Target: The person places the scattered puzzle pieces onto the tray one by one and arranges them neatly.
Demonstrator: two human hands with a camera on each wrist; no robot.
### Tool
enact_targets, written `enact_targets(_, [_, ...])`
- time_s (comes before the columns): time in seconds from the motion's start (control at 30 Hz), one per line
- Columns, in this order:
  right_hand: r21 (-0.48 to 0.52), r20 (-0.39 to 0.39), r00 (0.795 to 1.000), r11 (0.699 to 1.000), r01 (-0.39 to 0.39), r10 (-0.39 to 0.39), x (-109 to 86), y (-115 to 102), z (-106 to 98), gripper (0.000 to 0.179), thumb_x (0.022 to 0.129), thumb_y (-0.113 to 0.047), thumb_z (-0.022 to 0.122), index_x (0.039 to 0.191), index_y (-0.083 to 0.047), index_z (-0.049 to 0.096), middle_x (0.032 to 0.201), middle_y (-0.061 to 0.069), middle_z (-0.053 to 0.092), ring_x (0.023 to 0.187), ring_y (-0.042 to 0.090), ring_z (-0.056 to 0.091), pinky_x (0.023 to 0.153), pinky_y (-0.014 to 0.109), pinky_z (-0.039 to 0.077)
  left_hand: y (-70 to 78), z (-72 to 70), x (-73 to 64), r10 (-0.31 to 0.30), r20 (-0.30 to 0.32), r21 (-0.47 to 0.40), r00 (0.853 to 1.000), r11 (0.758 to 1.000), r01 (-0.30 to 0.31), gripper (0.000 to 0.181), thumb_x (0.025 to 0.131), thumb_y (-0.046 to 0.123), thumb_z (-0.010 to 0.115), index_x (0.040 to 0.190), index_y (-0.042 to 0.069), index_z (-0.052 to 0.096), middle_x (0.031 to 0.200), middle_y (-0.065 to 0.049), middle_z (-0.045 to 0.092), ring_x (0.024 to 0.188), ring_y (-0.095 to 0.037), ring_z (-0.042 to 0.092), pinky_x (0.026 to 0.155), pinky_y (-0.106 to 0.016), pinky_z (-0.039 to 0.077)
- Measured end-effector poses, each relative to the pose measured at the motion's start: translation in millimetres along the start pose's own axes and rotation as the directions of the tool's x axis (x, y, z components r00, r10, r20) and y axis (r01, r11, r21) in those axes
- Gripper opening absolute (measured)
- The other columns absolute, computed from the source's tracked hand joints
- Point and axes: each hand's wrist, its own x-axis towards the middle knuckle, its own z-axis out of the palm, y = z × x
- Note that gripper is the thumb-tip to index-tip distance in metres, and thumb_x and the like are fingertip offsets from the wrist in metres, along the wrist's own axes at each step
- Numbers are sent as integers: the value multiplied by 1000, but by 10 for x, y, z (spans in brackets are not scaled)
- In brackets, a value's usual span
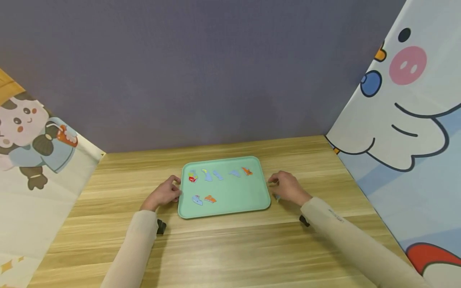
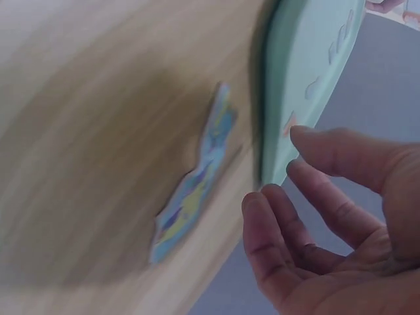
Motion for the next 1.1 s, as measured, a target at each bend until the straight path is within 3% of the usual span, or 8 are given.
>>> enact_targets(0.17, [-27,-19,1000,1000,-14,14,-44,100,15,28,80,-7,72,107,-1,67,102,14,58,93,29,56,81,44,47,-5,-2,-2,6,3,-9,1000,1000,-6,39,90,3,57,123,-3,38,87,-17,61,67,-20,62,62,-33,52])
enact_targets(0.4, [-99,-22,999,995,23,-25,-85,229,63,35,74,-6,78,107,0,67,102,15,60,94,33,52,87,48,42,-13,0,-6,3,9,-10,1000,1000,-3,39,90,4,57,123,-3,38,88,-17,60,68,-20,62,62,-33,52])
enact_targets(0.63, [-103,-10,1000,995,-13,12,-92,307,56,33,75,-1,75,107,-1,67,104,15,58,100,38,51,90,52,40,5,3,-12,-4,8,-9,1000,1000,4,39,90,4,57,123,-2,38,88,-17,60,68,-20,61,62,-33,52])
enact_targets(0.8, [-126,-17,1000,992,-14,12,-91,381,26,31,75,0,75,105,-1,67,104,15,58,104,40,49,100,57,29,11,5,-17,-10,5,-5,1000,1000,10,40,90,4,57,124,-2,38,89,-17,61,68,-20,62,62,-33,52])
enact_targets(0.9, [-136,-20,1000,991,-10,7,-87,428,3,30,75,-3,76,104,-2,68,103,15,59,101,38,50,98,55,32,33,2,-35,-7,9,-14,1000,1000,7,40,90,4,57,124,-3,38,89,-18,60,69,-22,62,63,-33,52])
enact_targets(1.1, [-105,-31,998,993,-53,50,-83,507,-28,28,75,-11,78,100,-4,68,98,11,60,92,31,56,82,47,45,48,-19,-52,17,14,-23,1000,1000,-17,37,90,3,55,121,-3,36,88,-19,60,67,-21,62,61,-31,52])
